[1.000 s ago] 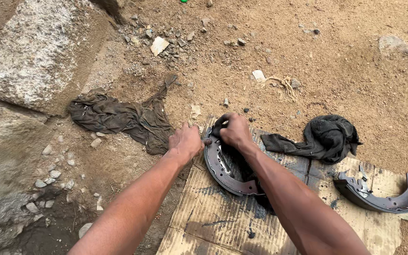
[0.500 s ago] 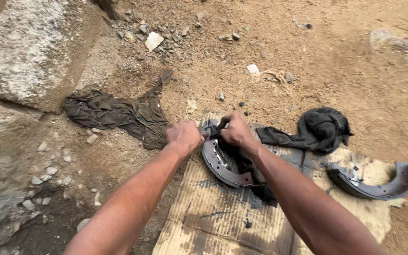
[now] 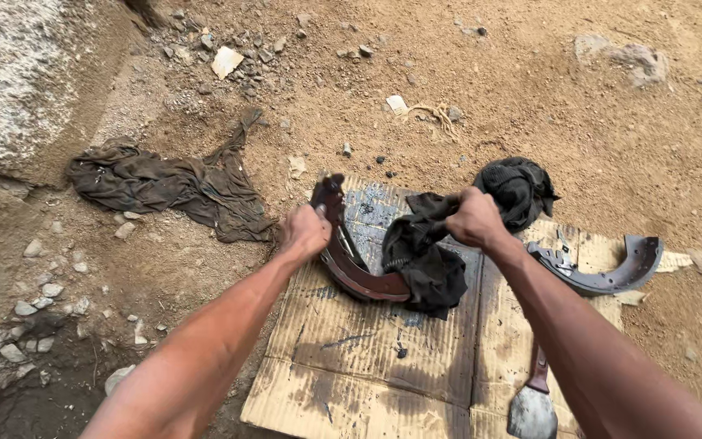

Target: The person wipes brake shoes with a cloth and scrubs the metal surfaces with a brush.

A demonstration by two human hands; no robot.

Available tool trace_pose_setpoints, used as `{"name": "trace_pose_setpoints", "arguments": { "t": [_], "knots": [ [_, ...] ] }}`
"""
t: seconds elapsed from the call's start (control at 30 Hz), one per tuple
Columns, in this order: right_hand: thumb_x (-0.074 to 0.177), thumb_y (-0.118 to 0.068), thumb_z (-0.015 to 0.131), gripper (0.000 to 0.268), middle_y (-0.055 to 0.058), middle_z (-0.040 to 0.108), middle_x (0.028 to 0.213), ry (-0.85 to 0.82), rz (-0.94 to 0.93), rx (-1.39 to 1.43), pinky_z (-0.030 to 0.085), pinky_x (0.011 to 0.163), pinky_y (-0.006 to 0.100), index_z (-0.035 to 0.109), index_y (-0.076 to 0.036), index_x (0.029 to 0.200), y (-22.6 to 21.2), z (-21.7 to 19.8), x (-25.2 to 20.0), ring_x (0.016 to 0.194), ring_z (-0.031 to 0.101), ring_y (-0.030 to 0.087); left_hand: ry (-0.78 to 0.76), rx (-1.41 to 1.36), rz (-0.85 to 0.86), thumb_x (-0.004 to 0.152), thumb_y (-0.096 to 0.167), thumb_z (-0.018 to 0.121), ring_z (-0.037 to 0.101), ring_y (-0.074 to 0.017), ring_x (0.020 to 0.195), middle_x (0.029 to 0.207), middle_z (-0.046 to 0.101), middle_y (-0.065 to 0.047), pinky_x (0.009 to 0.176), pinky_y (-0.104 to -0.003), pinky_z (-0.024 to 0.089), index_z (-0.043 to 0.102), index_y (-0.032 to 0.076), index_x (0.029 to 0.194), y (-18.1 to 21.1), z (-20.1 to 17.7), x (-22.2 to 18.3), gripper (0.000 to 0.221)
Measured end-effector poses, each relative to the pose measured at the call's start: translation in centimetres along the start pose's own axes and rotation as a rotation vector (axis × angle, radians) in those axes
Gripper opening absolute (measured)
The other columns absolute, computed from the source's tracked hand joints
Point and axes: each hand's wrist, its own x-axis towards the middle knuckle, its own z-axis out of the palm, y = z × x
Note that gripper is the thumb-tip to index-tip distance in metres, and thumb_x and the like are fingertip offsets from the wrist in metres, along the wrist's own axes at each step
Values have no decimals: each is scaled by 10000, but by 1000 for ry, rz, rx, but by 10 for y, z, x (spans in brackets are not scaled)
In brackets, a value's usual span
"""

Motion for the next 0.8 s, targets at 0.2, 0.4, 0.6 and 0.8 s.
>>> {"name": "trace_pose_setpoints", "arguments": {
  "t": [0.2, 0.4, 0.6, 0.8],
  "knots": [
    [717, -222, 918, 780, 49, 670, 1360, -222, -101, -75, 565, 967, 391, 576, -236, 1417, -14, 14, -44, 1158, 668, 219, 127, -453, 106, 848, -62, 515, 561, -157, 567, 900, 651, -109, 448, -296, 463, 538, 16, 1234, -1, -40, 11, 395],
    [781, -57, 781, 767, 286, 371, 1518, 8, -289, -405, 476, 1059, 402, 485, -163, 1481, 9, 63, -44, 1185, 587, 368, -7, -1013, -95, 970, 116, 365, 662, -218, 651, 890, 669, -173, 595, -400, 625, 580, 38, 1074, 13, -65, -12, 251],
    [834, 87, 580, 503, 131, 744, 1220, -20, -38, 79, 590, 865, 319, 747, -127, 1259, 6, 39, -30, 1001, 721, 231, -71, -1367, -157, 1026, 471, 164, 642, -263, 695, 899, 688, -205, 662, -475, 582, 651, 22, 1011, -3, -53, 12, 662],
    [852, 206, 541, 464, 184, 704, 1074, -151, -190, 1130, 575, 690, 272, 711, 44, 1253, -4, 13, -33, 839, 669, 202, -205, -1721, -64, 1042, 460, 258, 681, -340, 898, 1050, 706, -206, 839, -524, 601, 663, 41, 1096, -23, -35, 32, 585]
  ]
}}
